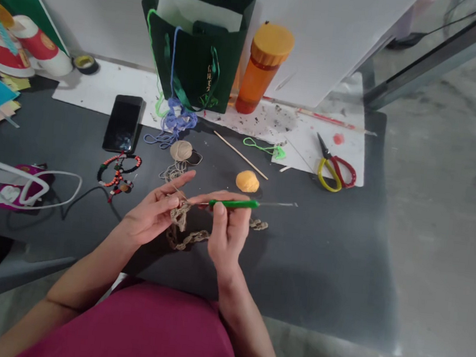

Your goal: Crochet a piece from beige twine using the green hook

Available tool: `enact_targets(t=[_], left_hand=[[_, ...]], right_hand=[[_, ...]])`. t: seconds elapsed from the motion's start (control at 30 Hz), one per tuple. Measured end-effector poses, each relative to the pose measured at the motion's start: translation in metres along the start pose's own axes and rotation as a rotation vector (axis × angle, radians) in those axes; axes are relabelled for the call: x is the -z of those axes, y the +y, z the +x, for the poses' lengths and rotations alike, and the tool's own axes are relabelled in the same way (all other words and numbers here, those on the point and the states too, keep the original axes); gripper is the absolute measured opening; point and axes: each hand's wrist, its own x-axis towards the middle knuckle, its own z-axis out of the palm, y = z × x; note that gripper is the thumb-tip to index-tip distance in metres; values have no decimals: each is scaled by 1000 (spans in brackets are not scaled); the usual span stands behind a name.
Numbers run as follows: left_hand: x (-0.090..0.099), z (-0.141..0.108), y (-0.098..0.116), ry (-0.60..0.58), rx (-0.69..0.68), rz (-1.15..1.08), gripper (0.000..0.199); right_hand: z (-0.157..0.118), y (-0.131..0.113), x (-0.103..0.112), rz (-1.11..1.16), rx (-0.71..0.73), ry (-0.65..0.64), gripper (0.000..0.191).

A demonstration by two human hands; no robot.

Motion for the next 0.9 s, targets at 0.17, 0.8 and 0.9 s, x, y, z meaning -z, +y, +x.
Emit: enact_targets(t=[0.17, 0.8, 0.9], left_hand=[[-1, 1, -3, 52, -51, 15, 61], [1, -1, -5, -29, -30, 30, 61], [1, -1, -6, -12, -80, 51, 61]], right_hand=[[-1, 4, 8, -351, 415, -154, 25], [-13, 15, -4, 142, -300, 62, 12], [-15, 12, -3, 73, -250, 55, 7]])
